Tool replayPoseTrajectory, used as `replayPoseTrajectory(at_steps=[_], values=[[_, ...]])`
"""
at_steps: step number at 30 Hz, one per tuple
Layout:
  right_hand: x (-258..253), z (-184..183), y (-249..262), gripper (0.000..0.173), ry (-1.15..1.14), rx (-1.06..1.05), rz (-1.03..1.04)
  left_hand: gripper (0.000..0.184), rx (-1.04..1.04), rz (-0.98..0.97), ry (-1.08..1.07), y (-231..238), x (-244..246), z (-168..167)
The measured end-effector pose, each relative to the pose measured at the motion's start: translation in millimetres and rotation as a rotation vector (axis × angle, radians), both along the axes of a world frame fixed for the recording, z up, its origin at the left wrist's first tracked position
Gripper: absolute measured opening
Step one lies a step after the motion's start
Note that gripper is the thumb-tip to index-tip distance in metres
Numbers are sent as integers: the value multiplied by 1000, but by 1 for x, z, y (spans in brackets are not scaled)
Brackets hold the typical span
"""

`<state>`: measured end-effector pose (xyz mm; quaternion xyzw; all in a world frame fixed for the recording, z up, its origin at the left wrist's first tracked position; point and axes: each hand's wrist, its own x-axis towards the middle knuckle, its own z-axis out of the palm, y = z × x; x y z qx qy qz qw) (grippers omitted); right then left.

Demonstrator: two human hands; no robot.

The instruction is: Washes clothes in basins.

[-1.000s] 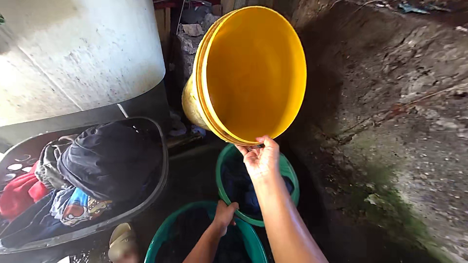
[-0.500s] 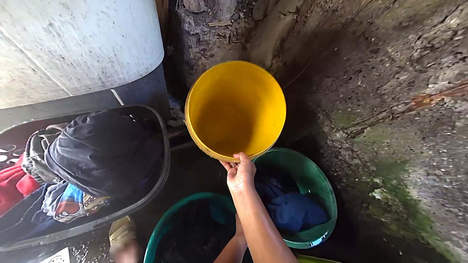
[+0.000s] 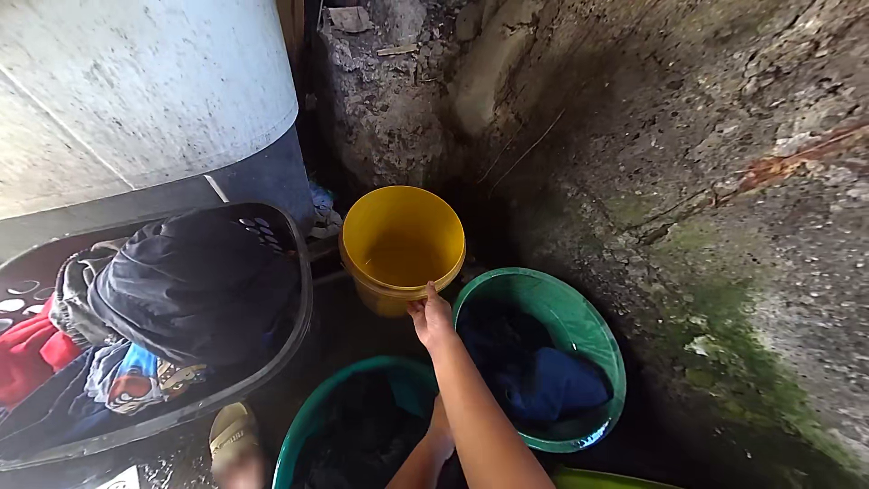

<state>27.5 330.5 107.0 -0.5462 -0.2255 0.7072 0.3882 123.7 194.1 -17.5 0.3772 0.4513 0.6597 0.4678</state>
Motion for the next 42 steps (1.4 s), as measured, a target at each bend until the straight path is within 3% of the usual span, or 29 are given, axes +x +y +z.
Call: replayPoseTrajectory(at_steps=[1, 2, 4, 6, 8, 9, 11, 12, 14, 16, 22, 28, 33, 36, 39, 42], values=[[12, 14, -7, 50, -12, 26, 69, 49, -377, -47, -142, -6, -12, 45], [28, 28, -18, 47, -73, 132, 127, 58, -554, -27, -177, -5, -24, 64], [80, 42, -40, 39, -378, 576, 191, 68, -629, 115, -183, -2, -54, 67], [151, 38, -54, 40, -890, 970, 96, 72, -623, 286, -240, 14, -93, 72], [221, 26, -66, 51, -1286, 1001, -108, 78, -655, 343, -375, 44, -131, 92], [249, 15, -75, 62, -1367, 867, -218, 79, -683, 320, -437, 60, -148, 102], [282, -13, -92, 83, -1199, 467, -411, 78, -744, 277, -491, 91, -169, 114], [286, -24, -97, 83, -997, 273, -478, 72, -768, 292, -489, 103, -176, 115], [276, -36, -93, 64, -601, 30, -502, 55, -779, 389, -474, 113, -185, 120], [257, -43, -81, 49, -431, 43, -503, 50, -796, 489, -453, 105, -194, 124], [224, -46, -45, 37, -476, 122, -532, 48, -770, 589, -364, 62, -202, 109], [210, -41, 32, 47, -605, 150, -299, 62, -648, 518, -310, 43, -189, 104], [224, -42, 27, 65, -313, 176, -186, 53, -680, 421, 54, -24, -170, 83], [208, -73, -37, 49, -581, 350, -202, 47, -726, 289, 465, -71, -158, 39], [177, -100, -131, 35, -811, 479, 227, 58, -800, 13, 895, -86, -135, 13], [164, -134, -209, 48, -977, 411, 879, 75, -938, -236, 1224, -87, -107, -2]])
